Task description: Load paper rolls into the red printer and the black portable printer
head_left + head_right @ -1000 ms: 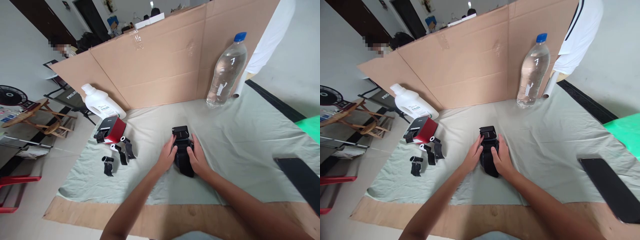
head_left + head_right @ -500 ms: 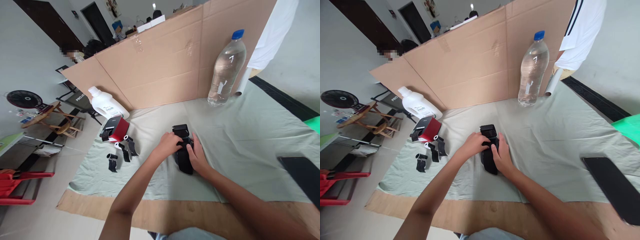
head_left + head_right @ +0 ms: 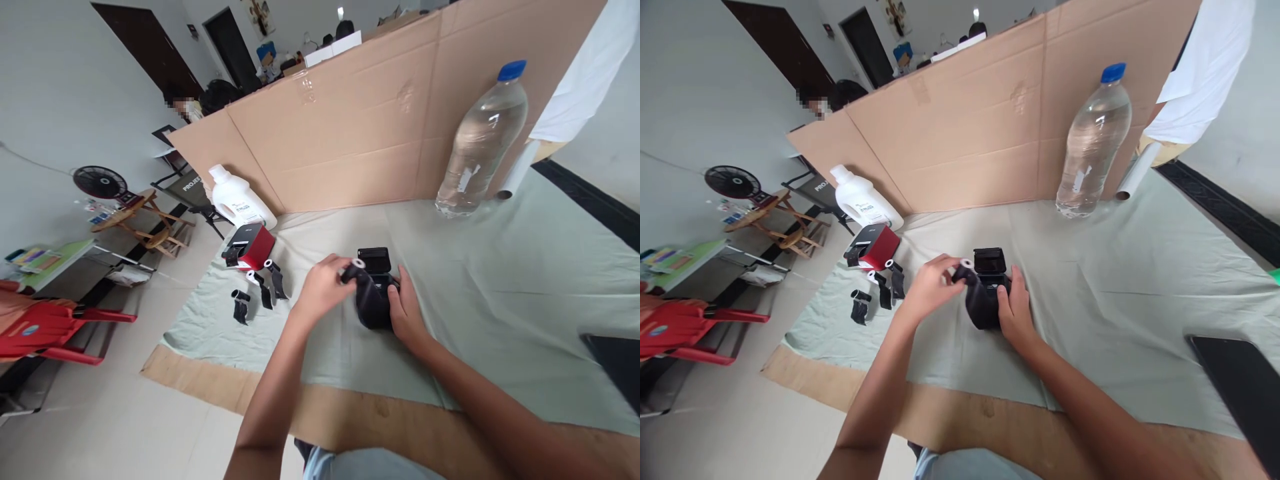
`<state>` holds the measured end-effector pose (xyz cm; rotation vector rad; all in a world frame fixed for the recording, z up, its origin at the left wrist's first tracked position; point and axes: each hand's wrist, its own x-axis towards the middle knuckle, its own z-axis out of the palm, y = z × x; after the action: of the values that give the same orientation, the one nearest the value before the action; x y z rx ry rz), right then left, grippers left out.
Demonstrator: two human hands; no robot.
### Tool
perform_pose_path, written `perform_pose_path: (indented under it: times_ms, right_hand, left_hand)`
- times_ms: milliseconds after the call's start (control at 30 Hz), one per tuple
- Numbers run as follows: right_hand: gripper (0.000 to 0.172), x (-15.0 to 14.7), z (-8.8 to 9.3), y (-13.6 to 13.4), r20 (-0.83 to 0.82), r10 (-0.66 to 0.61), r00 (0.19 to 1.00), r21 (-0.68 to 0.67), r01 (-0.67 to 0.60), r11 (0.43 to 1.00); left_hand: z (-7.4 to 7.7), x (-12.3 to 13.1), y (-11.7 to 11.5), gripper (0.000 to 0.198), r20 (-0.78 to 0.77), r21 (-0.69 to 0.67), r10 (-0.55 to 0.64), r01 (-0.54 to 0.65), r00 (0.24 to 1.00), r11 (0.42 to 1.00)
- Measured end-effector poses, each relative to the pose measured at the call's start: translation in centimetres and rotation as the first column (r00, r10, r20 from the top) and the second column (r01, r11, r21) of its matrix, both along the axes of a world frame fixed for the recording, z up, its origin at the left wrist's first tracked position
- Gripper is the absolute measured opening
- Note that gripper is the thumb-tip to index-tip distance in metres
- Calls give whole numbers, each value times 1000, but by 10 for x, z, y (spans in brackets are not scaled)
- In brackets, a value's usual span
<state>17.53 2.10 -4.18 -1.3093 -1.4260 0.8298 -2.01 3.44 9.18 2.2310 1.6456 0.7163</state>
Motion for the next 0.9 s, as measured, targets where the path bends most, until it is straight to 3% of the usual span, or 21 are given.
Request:
perform_pose_path:
  times_ms: [100, 233, 333, 400, 467, 533, 633, 700, 800, 900]
  right_hand:
    - [69, 1, 0, 0, -17, -16, 1000, -31, 15, 999]
    - [70, 1, -1, 2, -18, -27, 999, -33, 26, 999]
    - [69, 1, -1, 3, -17, -25, 1000, -26, 24, 999]
    - [69, 1, 1, 3, -25, -28, 999, -39, 27, 999]
    - [70, 0, 2, 2, -35, -32, 999, -59, 30, 998]
    - [71, 0, 3, 2, -40, -36, 999, -72, 33, 997]
    - [72, 0, 4, 2, -36, -37, 999, -76, 34, 996]
    - [72, 0, 4, 3, -32, -35, 999, -71, 32, 997]
    - [71, 0, 4, 3, -29, -39, 999, -66, 36, 997]
    - [70, 1, 4, 4, -33, -43, 999, -62, 41, 997]
  left_hand:
    - [-14, -58, -38, 30, 162, 24, 337, -345, 928, 938]
    - [-52, -138, -89, 33, 93, -49, 651, -650, 753, 759]
    - [-77, -174, -111, 32, 28, -121, 746, -739, 665, 663]
    - [-87, -184, -119, 32, 20, -171, 756, -743, 655, 647]
    - [-91, -188, -123, 35, 2, -203, 742, -726, 671, 657]
    - [-85, -190, -126, 42, -12, -172, 736, -726, 677, 665]
    - [-61, -198, -118, 45, 38, -6, 782, -783, 622, 622]
    - [-42, -207, -96, 37, 26, 51, 815, -815, 579, 577]
    - [-23, -223, -46, 38, -224, -47, 777, -803, 589, 595]
    - [-20, -234, 0, 48, -409, -107, 666, -757, 624, 644]
